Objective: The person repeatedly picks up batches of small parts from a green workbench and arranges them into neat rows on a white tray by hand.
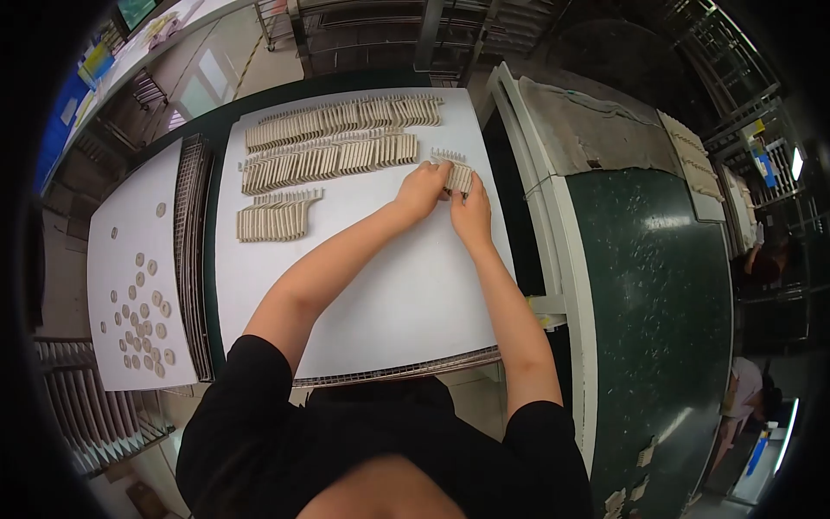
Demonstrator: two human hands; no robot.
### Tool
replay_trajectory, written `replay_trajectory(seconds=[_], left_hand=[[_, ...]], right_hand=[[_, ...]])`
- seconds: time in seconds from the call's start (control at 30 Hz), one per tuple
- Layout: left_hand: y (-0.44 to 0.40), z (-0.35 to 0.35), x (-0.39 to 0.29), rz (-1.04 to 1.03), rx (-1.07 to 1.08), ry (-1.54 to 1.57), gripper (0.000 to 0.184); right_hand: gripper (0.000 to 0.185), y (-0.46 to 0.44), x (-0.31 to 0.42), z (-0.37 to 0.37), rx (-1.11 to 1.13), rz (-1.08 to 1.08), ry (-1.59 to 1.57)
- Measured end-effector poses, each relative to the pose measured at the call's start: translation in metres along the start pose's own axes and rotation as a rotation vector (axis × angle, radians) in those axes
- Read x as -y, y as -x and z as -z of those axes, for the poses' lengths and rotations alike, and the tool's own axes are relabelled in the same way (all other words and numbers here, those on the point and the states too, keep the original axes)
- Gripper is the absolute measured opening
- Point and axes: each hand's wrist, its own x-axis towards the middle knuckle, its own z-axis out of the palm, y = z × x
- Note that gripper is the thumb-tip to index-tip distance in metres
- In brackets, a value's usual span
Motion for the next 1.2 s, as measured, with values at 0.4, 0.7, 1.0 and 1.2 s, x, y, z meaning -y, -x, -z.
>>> replay_trajectory(seconds=[0.4,0.7,1.0,1.2], left_hand=[[-0.027,0.012,0.021,-0.040,-0.117,-0.347,0.050],[0.034,0.040,0.005,0.072,-0.196,-0.207,0.048],[0.118,0.077,-0.099,-0.100,0.174,0.183,0.036],[0.133,0.092,-0.143,-0.412,0.366,0.374,0.029]], right_hand=[[0.049,-0.076,-0.019,-0.009,0.108,0.213,-0.014],[0.051,-0.080,-0.003,-0.024,0.213,0.183,-0.078],[0.047,-0.006,-0.019,0.013,0.025,0.207,-0.075],[0.036,0.143,-0.007,0.107,-0.135,-0.058,-0.004]])
